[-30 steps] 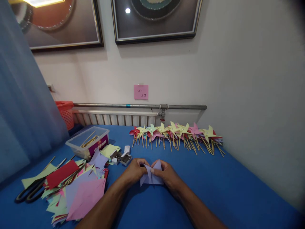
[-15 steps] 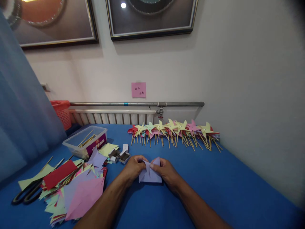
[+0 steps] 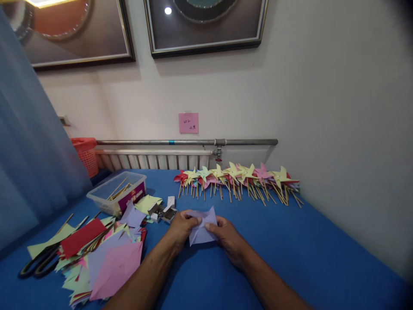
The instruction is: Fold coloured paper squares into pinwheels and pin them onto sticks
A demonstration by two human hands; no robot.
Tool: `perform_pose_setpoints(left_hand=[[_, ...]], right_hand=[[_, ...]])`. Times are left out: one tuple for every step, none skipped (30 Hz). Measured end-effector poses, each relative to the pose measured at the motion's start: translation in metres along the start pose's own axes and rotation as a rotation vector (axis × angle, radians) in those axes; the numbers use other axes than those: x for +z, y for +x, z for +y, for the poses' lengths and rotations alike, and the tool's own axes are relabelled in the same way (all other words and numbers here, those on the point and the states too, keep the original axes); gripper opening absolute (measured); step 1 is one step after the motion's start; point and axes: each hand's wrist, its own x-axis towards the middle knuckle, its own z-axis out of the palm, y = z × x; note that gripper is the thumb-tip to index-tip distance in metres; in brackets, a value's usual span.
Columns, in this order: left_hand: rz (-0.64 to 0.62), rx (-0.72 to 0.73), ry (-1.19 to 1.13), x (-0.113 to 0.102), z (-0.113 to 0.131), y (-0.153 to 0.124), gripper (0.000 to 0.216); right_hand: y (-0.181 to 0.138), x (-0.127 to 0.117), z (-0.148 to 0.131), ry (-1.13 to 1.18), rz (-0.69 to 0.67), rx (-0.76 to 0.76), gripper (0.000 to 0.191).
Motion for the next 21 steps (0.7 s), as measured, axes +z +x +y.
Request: perform_pose_setpoints(left_hand=[[-0.002,-0.005,-0.013,0.0,0.001,-0.001,0.024],[0.0,-0.007,-0.017,0.001,0.001,-0.001,0.024],[0.005,-0.006,-0.016,0.001,0.001,-0.002,0.024],[0.005,-0.004,-0.014,0.001,0.0,-0.002,0.024],[0.001,-0.003,-0.012,0.001,-0.001,-0.002,0.025],[-0.007,0.0,-0.01,0.0,-0.002,-0.002,0.025],[-0.014,0.001,-0.008,0.0,-0.003,-0.001,0.026],[-0.019,0.001,-0.005,0.0,-0.004,-0.001,0.026],[-0.021,0.0,-0.003,-0.001,-0.005,-0.001,0.027],[-0.021,0.0,-0.001,-0.001,-0.005,-0.001,0.028],[-0.02,-0.001,0.001,-0.001,-0.006,0.0,0.028],[-0.018,-0.002,0.002,-0.001,-0.006,0.0,0.029],[-0.017,-0.004,0.004,-0.001,-0.006,0.0,0.03],[-0.018,-0.007,0.005,-0.001,-0.006,0.0,0.031],[-0.02,-0.01,0.009,-0.001,-0.006,0.0,0.031],[-0.023,-0.011,0.014,-0.001,-0.006,-0.001,0.031],[-0.025,-0.009,0.024,-0.001,-0.006,-0.001,0.03],[-0.026,-0.004,0.041,-0.001,-0.005,-0.001,0.03],[-0.021,0.007,0.063,-0.002,-0.004,-0.001,0.03],[-0.012,0.024,0.089,-0.002,-0.003,-0.001,0.031],[-0.005,0.047,0.119,-0.003,-0.002,0.0,0.031]], right_hand=[[0.0,0.0,0.0,0.007,-0.003,-0.001,0.051],[0.0,0.0,0.001,0.009,-0.002,0.0,0.051],[0.0,0.0,0.001,0.006,0.002,0.002,0.05],[0.0,-0.001,0.002,0.001,0.007,0.005,0.05],[0.001,-0.001,0.003,-0.005,0.012,0.006,0.049],[0.001,-0.001,0.004,-0.011,0.017,0.005,0.049],[0.001,-0.002,0.005,-0.017,0.023,0.003,0.05],[0.001,-0.002,0.007,-0.023,0.028,-0.001,0.05],[0.001,-0.002,0.008,-0.03,0.03,-0.006,0.05],[0.001,-0.002,0.009,-0.037,0.031,-0.012,0.051],[0.001,-0.002,0.01,-0.043,0.032,-0.019,0.051],[0.001,-0.001,0.01,-0.048,0.036,-0.025,0.052],[0.001,-0.001,0.011,-0.053,0.044,-0.029,0.052],[0.001,0.0,0.011,-0.058,0.055,-0.032,0.053],[0.002,0.0,0.011,-0.061,0.065,-0.031,0.052],[0.002,0.0,0.01,-0.062,0.071,-0.027,0.052],[0.002,0.0,0.01,-0.063,0.075,-0.019,0.051],[0.003,0.0,0.01,-0.064,0.08,-0.009,0.051],[0.003,0.0,0.009,-0.066,0.082,0.003,0.05],[0.003,0.0,0.009,-0.071,0.083,0.014,0.048],[0.003,0.0,0.008,-0.078,0.085,0.023,0.046]])
